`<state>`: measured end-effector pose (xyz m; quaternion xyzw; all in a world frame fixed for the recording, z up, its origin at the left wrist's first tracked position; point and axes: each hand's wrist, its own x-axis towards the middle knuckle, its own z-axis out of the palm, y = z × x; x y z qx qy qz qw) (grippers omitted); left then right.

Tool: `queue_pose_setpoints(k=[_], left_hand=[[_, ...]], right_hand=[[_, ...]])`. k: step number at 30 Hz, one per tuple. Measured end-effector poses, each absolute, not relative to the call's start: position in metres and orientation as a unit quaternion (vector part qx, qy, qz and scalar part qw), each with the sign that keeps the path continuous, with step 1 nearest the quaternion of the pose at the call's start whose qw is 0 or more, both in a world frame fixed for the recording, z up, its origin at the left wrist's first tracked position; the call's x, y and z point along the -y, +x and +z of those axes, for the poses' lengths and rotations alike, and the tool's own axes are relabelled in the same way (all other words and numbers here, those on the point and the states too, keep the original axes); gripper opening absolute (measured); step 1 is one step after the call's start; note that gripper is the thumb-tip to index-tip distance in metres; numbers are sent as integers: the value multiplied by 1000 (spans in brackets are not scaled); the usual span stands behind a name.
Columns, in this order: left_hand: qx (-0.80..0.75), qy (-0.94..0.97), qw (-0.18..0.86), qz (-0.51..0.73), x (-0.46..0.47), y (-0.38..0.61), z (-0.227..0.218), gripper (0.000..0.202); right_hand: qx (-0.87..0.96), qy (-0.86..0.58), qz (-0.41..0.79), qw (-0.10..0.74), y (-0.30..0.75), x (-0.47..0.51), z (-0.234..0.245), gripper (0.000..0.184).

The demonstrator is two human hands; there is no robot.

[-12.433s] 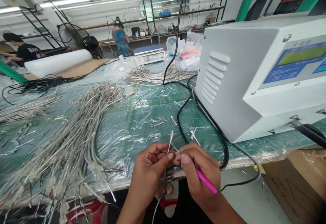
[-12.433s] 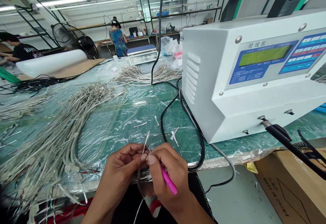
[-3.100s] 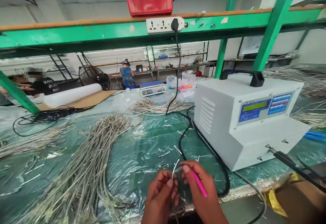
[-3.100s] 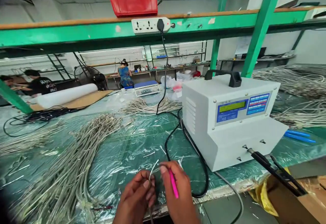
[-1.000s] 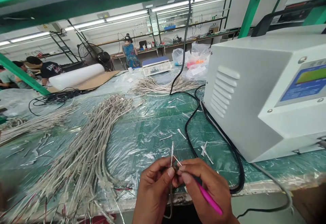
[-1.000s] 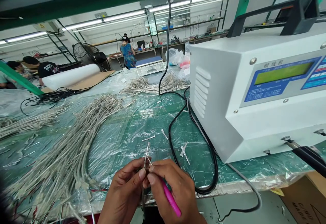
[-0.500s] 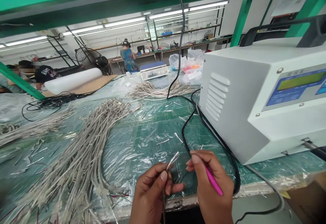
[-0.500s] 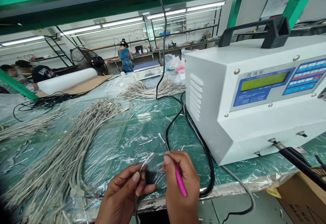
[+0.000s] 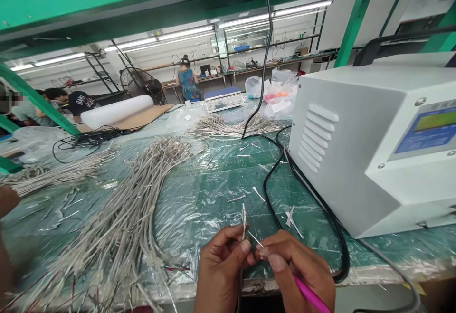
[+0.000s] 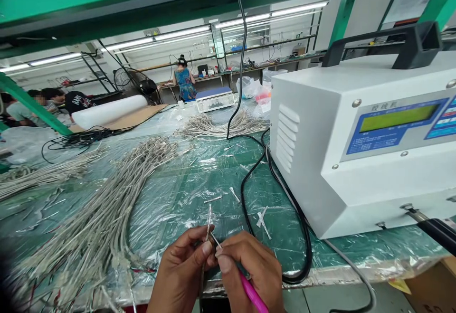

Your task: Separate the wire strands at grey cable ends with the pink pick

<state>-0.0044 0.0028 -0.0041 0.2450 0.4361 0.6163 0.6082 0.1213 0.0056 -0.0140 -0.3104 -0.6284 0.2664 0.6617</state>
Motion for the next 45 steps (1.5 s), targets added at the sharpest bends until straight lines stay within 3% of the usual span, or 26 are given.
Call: queue_pose_setpoints(k=[6,24,36,45], left_hand=[[-436,247,612,611,-5,-6,-7,25],[-451,235,590,627,-2,3,4,28],[-446,232,595,627,-1,1,4,32],[-408,245,608,636,0,0,5,34]], right_hand=[[676,-304,248,624,127,-10,-11,18],[679,-342,195,620,123,-11,-20,19],[458,-497,243,695,113,-16,-23,17],[565,-415,261,664,120,-13,-26,14]])
